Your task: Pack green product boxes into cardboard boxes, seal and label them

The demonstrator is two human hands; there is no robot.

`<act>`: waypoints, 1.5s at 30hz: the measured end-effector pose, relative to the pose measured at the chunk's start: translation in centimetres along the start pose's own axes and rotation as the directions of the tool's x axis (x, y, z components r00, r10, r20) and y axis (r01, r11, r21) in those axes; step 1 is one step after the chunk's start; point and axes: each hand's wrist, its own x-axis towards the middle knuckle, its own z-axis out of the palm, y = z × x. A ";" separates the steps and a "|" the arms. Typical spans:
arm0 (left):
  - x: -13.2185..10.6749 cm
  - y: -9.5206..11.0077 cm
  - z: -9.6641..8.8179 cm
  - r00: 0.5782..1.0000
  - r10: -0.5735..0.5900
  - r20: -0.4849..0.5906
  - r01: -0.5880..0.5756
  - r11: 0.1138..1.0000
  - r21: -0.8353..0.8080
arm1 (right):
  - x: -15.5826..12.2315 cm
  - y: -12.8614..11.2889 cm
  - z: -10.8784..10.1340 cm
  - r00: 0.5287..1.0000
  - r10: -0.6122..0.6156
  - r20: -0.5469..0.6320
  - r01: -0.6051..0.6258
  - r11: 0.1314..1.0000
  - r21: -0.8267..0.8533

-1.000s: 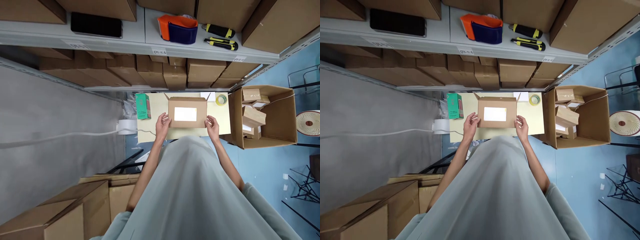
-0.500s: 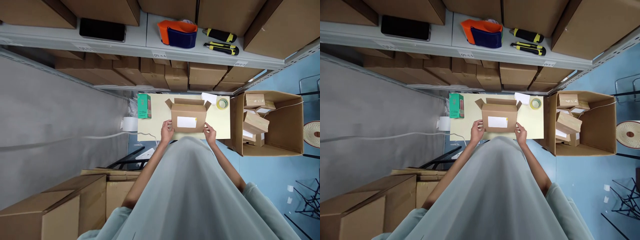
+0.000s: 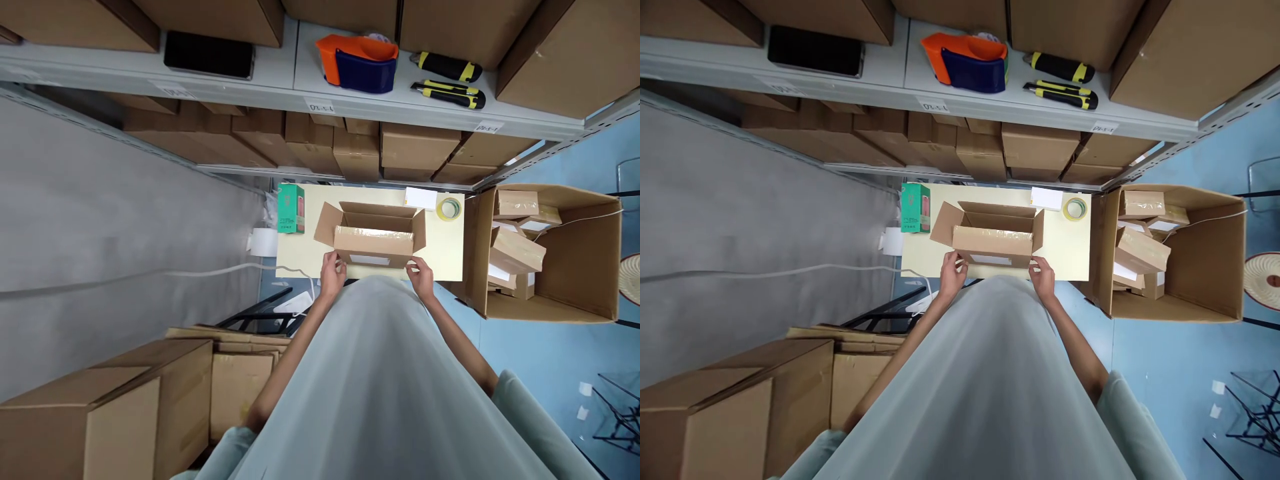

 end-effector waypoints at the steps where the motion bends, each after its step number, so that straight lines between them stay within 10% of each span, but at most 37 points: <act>1: 0.3 0.0 0.3 1.000 -0.030 -0.002 0.030 0.999 -0.014 | 0.4 0.0 0.1 0.999 0.033 0.004 -0.033 0.999 -0.016; 7: 0.3 1.1 0.1 0.986 -0.130 -0.109 0.128 0.992 -0.023 | 1.6 -1.1 -2.0 0.992 0.120 -0.027 -0.121 0.992 -0.036; 12: -1.7 6.1 -3.4 0.918 0.158 -0.363 -0.091 0.976 0.196 | -1.1 -6.3 -5.6 0.941 -0.153 -0.301 0.130 0.987 -0.094; 17: 0.7 9.1 -3.6 0.964 0.239 -0.120 -0.208 0.952 0.224 | -2.5 -11.0 -3.9 0.935 -0.351 -0.042 0.336 0.920 -0.201; 25: 2.9 6.3 -3.0 0.996 0.090 0.004 -0.089 0.981 0.175 | 0.4 -6.4 -2.1 0.993 -0.096 -0.074 0.078 0.973 -0.215; 33: 3.5 3.4 -4.4 0.990 -0.047 0.130 0.050 0.999 -0.021 | 4.4 -6.5 -3.1 0.960 -0.278 -0.035 0.273 0.955 -0.119; 45: 1.5 2.0 -1.2 0.962 -0.008 0.273 -0.052 0.975 0.215 | 9.4 -6.1 0.2 0.982 -0.156 -0.104 0.122 0.954 -0.276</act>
